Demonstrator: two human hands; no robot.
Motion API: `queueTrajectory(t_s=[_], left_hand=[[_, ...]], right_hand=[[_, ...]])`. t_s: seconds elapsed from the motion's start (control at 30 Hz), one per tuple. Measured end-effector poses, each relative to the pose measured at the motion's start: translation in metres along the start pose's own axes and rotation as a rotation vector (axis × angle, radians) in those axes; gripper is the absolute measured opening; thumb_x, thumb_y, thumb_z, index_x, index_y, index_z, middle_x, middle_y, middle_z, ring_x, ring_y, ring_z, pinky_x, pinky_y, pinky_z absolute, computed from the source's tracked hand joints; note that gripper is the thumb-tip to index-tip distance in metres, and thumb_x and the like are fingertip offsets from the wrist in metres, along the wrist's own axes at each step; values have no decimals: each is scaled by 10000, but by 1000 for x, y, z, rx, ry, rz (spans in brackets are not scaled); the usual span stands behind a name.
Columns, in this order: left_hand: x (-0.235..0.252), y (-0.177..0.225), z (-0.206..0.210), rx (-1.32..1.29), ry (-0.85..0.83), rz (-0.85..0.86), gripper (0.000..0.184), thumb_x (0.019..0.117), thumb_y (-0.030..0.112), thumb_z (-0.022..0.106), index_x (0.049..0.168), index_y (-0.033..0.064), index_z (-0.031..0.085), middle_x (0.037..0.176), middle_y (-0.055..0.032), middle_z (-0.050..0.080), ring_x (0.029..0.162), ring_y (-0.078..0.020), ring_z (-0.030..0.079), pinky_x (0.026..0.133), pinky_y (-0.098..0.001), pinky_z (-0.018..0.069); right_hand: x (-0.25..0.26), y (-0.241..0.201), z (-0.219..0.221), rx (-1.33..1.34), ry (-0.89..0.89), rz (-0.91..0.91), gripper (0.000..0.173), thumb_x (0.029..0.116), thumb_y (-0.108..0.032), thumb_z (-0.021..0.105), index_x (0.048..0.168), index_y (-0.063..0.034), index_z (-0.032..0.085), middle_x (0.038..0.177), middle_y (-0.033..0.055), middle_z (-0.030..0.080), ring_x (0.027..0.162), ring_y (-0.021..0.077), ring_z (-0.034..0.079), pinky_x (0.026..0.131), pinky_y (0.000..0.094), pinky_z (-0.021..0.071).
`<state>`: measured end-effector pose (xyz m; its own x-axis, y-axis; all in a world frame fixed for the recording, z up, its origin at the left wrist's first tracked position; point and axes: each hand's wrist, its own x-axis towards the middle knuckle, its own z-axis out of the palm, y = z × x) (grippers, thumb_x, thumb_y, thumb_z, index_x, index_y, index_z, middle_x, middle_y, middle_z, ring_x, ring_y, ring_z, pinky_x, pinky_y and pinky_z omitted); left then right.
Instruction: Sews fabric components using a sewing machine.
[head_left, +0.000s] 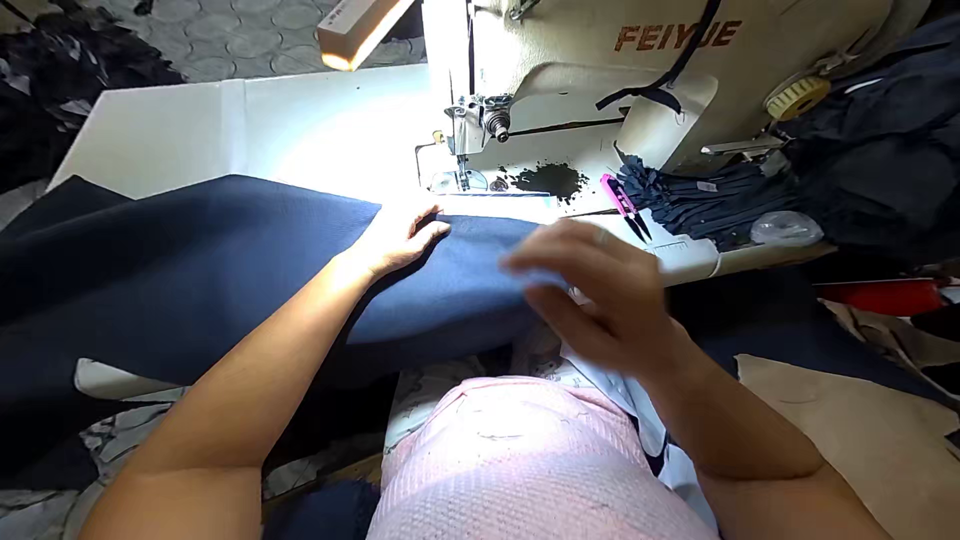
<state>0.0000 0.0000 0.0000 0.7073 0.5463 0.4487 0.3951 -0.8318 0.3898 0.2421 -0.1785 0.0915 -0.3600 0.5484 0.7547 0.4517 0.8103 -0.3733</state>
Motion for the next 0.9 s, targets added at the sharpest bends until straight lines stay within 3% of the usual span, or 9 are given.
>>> queueTrajectory(t_s=[0.1, 0.17, 0.23, 0.3, 0.43, 0.53, 0.67, 0.8, 0.9], left_hand=[[3, 8, -12, -84, 66, -17, 264, 1022, 173, 529, 1002, -36, 688, 952, -163, 675, 927, -198, 641, 855, -348, 503], [7, 13, -21, -106, 84, -18, 247, 1025, 163, 519, 1001, -32, 670, 937, -137, 657, 903, -136, 615, 839, -280, 486], [10, 14, -29, -56, 73, -46, 266, 1035, 175, 501, 1023, -29, 670, 939, -143, 665, 903, -161, 626, 834, -312, 495], [13, 16, -34, 35, 33, -117, 284, 1045, 174, 489, 1044, -48, 666, 920, -196, 667, 879, -284, 654, 790, -452, 510], [25, 9, -29, 159, -163, -309, 347, 1077, 163, 461, 1274, -75, 618, 1203, -293, 656, 1154, -465, 635, 967, -647, 463], [23, -16, -6, 230, -151, -237, 320, 1037, 139, 495, 1185, -103, 642, 1327, -289, 611, 1250, -458, 590, 1039, -622, 439], [0, -20, 1, 244, -50, -164, 357, 1020, 223, 485, 1081, -75, 672, 1064, -269, 675, 1022, -442, 669, 878, -626, 499], [-35, -10, -6, 226, 70, 15, 299, 961, 227, 565, 995, -21, 730, 1111, -235, 701, 1063, -401, 676, 912, -583, 510], [-45, -7, -12, 189, 164, 139, 233, 914, 172, 606, 908, -25, 730, 972, -219, 695, 903, -340, 670, 813, -475, 518]], right_hand=[[-25, 79, 20, -347, -189, 340, 491, 979, -266, 641, 1378, 19, 611, 1369, 199, 643, 1302, 381, 582, 1084, 581, 424], [-32, 105, 22, -343, -312, 494, 611, 981, -298, 645, 1479, 25, 504, 1408, 229, 608, 1328, 422, 551, 1094, 649, 363], [-28, 112, 21, -284, -303, 498, 368, 958, -211, 671, 1215, 52, 698, 1108, 245, 728, 1077, 416, 685, 967, 650, 456], [-16, 114, 15, -231, -289, 488, 217, 953, -154, 667, 1022, 29, 761, 914, 205, 745, 900, 367, 724, 850, 602, 533], [16, 136, 8, -249, -425, 563, 214, 957, -124, 676, 1033, 64, 747, 1051, 241, 727, 1036, 378, 694, 943, 555, 514], [29, 174, 20, -261, -616, 514, 264, 923, -135, 693, 1092, 61, 745, 1352, 228, 612, 1311, 401, 529, 1079, 604, 402], [23, 177, 30, -211, -678, 461, 280, 897, -130, 728, 1107, 55, 737, 1347, 213, 628, 1310, 386, 550, 1059, 622, 429], [6, 140, 28, -156, -706, 449, 279, 913, -195, 727, 1098, 12, 757, 1267, 196, 649, 1246, 374, 562, 1042, 585, 433], [-7, 129, 31, -155, -641, 398, 257, 903, -210, 715, 1047, -4, 774, 1249, 187, 669, 1232, 370, 580, 1034, 578, 430]])
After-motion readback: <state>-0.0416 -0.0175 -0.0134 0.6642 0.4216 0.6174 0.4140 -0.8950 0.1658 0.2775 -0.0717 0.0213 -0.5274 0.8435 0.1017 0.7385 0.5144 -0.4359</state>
